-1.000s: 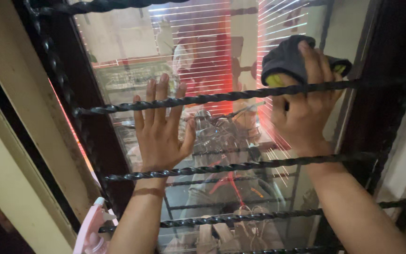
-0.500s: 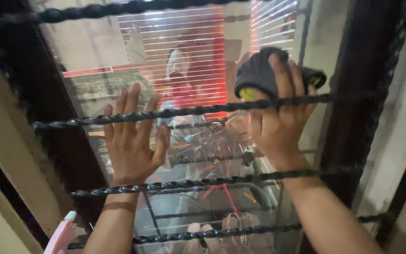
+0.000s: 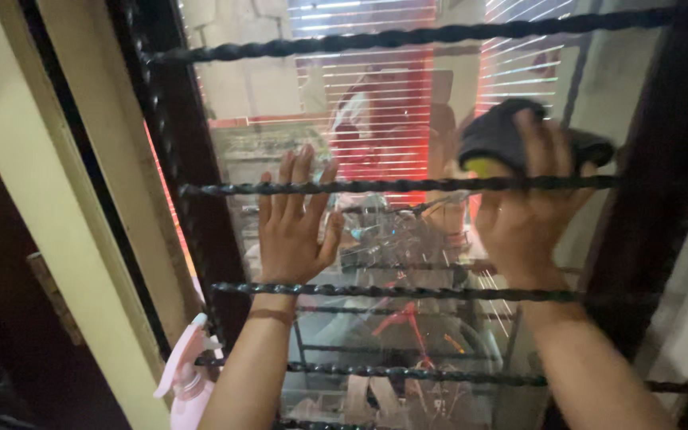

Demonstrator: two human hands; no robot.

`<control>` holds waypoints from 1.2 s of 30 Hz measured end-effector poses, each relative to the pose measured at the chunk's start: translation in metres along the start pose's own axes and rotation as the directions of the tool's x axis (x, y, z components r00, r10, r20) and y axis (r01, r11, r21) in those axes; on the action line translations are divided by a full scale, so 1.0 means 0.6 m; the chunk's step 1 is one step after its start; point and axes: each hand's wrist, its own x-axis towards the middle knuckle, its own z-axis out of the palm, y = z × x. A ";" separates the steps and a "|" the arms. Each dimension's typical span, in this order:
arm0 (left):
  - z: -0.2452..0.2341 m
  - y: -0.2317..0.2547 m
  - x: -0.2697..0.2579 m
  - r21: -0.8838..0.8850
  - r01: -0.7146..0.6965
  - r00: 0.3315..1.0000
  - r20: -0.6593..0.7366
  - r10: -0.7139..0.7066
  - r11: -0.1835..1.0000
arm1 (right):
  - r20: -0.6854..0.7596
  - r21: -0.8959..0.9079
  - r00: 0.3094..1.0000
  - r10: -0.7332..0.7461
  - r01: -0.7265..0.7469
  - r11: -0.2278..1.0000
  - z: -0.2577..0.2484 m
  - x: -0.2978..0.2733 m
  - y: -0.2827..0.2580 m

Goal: The person wipes a glass window pane with a cloth, moving the cloth in circular and side-to-side motions across the surface.

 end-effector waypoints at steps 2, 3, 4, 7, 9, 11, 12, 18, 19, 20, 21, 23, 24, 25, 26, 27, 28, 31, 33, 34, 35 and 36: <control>0.000 -0.003 -0.005 0.005 0.011 1.000 0.003 -0.011 1.000 | 0.011 -0.018 1.000 -0.010 0.011 1.000 0.002 -0.005 -0.011; 0.001 -0.006 -0.004 0.006 0.013 1.000 0.003 -0.013 1.000 | 0.015 -0.031 1.000 -0.015 0.016 0.999 0.000 -0.003 -0.016; 0.002 -0.009 -0.004 -0.003 0.014 1.000 0.004 -0.013 1.000 | 0.038 0.013 0.996 -0.077 0.077 0.997 0.000 -0.001 -0.027; 0.006 -0.017 -0.005 -0.024 0.015 1.000 0.014 -0.015 1.000 | 0.116 0.111 0.953 -0.280 0.268 0.957 0.004 0.006 -0.073; 0.004 -0.019 0.000 -0.031 0.015 1.000 0.018 -0.014 0.999 | 0.151 0.146 0.900 -0.409 0.389 0.910 -0.001 0.010 -0.096; 0.003 -0.020 0.010 -0.037 0.000 1.000 -0.018 -0.001 0.999 | 0.118 0.186 0.848 -0.517 0.493 0.850 0.003 0.022 -0.109; -0.002 -0.016 -0.001 -0.040 0.013 1.000 -0.011 -0.014 0.999 | 0.145 0.155 0.839 -0.524 0.504 0.850 0.000 0.022 -0.105; 0.009 -0.023 0.000 -0.063 0.006 1.000 -0.017 -0.007 0.998 | 0.044 0.094 0.971 -0.237 0.232 0.968 -0.004 0.023 -0.037; 0.011 -0.016 -0.008 -0.075 0.018 1.000 -0.013 -0.019 0.997 | 0.041 0.072 0.983 -0.181 0.178 0.981 -0.011 0.017 -0.024; 0.010 -0.017 -0.006 -0.071 0.020 0.999 -0.024 -0.022 0.997 | 0.012 0.051 0.992 -0.125 0.124 0.991 -0.009 0.021 -0.015; 0.010 -0.017 -0.002 -0.068 0.022 0.999 -0.036 -0.024 0.997 | 0.001 0.055 0.996 -0.088 0.087 0.995 -0.010 0.024 -0.011; 0.010 -0.016 0.000 -0.068 0.027 0.999 -0.026 -0.029 0.997 | -0.010 0.082 1.000 -0.007 0.008 0.997 -0.013 0.020 -0.015; 0.012 -0.017 0.001 -0.065 0.031 0.999 -0.021 -0.032 0.997 | -0.002 0.093 0.999 -0.055 0.055 0.994 -0.009 0.021 -0.020; 0.015 -0.019 0.003 -0.062 0.026 0.999 -0.023 -0.028 0.998 | 0.004 0.104 0.995 -0.102 0.101 0.989 -0.004 0.022 -0.027; 0.016 -0.019 0.001 -0.060 0.027 0.999 -0.019 -0.028 0.998 | 0.017 0.120 0.989 -0.149 0.146 0.982 -0.003 0.020 -0.037; 0.016 -0.020 0.000 -0.058 0.028 0.999 -0.014 -0.029 0.998 | 0.079 0.174 0.974 -0.214 0.198 0.965 -0.003 0.017 -0.050; 0.016 -0.021 0.001 -0.046 0.024 1.000 -0.010 -0.024 0.999 | 0.130 0.229 0.949 -0.286 0.252 0.940 -0.003 0.016 -0.065; 0.011 -0.022 -0.002 -0.028 0.020 1.000 0.002 -0.020 0.999 | 0.158 0.236 0.895 -0.417 0.376 0.896 -0.001 0.022 -0.084; 0.010 -0.025 -0.002 -0.037 0.021 1.000 -0.004 -0.021 0.999 | 0.127 0.120 0.914 -0.385 0.371 0.921 0.006 0.024 -0.079; 0.009 -0.027 -0.004 -0.043 0.020 1.000 -0.010 -0.020 0.999 | 0.099 0.042 0.941 -0.324 0.321 0.946 0.010 0.028 -0.069; 0.010 -0.029 -0.004 -0.049 0.018 1.000 -0.015 -0.019 0.999 | 0.066 -0.035 0.962 -0.264 0.267 0.963 0.013 0.030 -0.058; 0.009 -0.031 -0.007 -0.055 0.014 1.000 -0.017 -0.015 0.998 | 0.026 0.033 0.981 -0.194 0.193 0.981 0.009 0.030 -0.043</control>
